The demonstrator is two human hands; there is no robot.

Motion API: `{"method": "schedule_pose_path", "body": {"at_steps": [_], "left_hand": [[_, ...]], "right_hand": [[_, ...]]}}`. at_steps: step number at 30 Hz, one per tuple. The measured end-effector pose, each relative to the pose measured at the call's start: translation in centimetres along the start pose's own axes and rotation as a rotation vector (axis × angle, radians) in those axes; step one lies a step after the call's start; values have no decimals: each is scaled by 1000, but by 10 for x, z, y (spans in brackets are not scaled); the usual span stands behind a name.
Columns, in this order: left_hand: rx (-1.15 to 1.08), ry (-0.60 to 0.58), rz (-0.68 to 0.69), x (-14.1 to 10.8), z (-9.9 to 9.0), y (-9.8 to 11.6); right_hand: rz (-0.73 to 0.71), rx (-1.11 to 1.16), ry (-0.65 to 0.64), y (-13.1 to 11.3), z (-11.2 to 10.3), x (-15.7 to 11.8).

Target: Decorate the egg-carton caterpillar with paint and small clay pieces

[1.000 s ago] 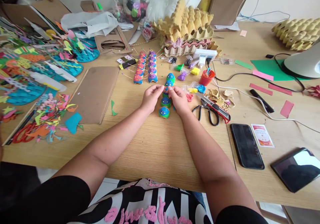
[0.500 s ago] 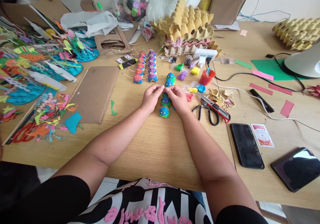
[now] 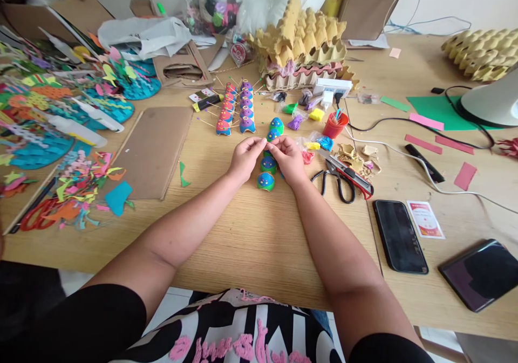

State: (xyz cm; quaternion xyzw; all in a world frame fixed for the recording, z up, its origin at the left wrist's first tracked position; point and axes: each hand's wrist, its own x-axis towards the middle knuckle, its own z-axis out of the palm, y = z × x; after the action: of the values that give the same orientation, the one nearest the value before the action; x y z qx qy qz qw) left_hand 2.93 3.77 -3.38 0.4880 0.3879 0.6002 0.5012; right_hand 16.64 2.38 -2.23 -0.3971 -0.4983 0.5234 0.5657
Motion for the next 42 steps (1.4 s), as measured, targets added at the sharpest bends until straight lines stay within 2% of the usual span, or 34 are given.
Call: {"method": "schedule_pose_path", "body": {"at_steps": [8, 18, 30, 42], "left_hand": [[-17, -12, -6, 0, 1, 0], [-67, 18, 6, 1, -1, 1], [-75, -6, -2, 1, 0, -1], [-31, 18, -20, 0, 0, 1]], "right_hand": [[-2, -26, 12, 6, -2, 1], [34, 21, 37, -4, 0, -3], [34, -12, 25, -6, 0, -2], [43, -59, 9, -5, -1, -2]]}}
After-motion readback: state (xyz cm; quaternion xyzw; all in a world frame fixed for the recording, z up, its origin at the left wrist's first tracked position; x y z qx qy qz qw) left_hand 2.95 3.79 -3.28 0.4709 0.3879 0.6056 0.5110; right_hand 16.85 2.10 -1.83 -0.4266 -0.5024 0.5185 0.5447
